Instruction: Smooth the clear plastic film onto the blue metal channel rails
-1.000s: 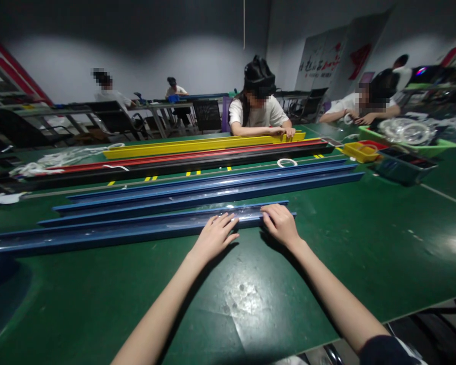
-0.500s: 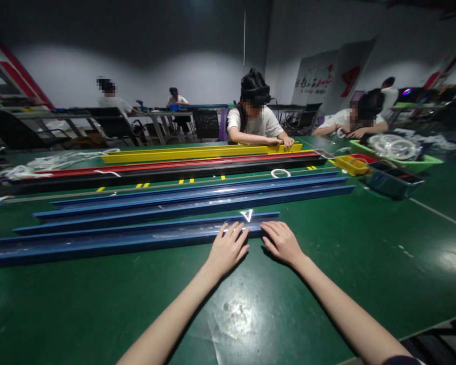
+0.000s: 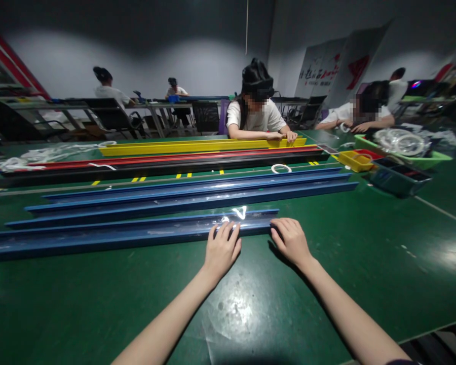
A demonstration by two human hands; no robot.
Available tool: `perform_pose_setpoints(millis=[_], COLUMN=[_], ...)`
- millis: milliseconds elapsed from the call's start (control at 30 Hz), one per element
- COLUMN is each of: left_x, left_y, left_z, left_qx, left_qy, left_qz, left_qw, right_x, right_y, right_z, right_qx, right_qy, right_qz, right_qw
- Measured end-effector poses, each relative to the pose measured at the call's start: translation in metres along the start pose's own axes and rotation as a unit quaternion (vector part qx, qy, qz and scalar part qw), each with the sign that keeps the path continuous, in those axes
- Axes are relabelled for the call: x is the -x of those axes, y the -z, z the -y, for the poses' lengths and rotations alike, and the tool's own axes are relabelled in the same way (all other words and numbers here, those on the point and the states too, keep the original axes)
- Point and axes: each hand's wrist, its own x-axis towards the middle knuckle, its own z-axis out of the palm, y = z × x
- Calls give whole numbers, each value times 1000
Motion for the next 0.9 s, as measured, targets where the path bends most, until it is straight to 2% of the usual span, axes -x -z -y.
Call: perform_pose_setpoints(millis=[167,400,533,733,900], left_x=[1,-1,-1,-1,-1], left_y=[-1,-1,-1,1,1], left_z=[3,4,3,1,2], left_qx=[4,29,27,14,11], left_qy=[21,-48,-40,16,23], left_qz=[-4,31,32,9,3], left_qw=[1000,998,998,1000,1000], right_x=[0,-1,-2,-3,-3], right_y=[-2,-2,0,8,13], right_z=[8,15,11,0,-9], right_qx=[-26,-42,-45,-25,-9], right_qy=[50,99,115,71,32], right_qz=[45,78,85,36,18], right_qw=[997,991,989,997,999])
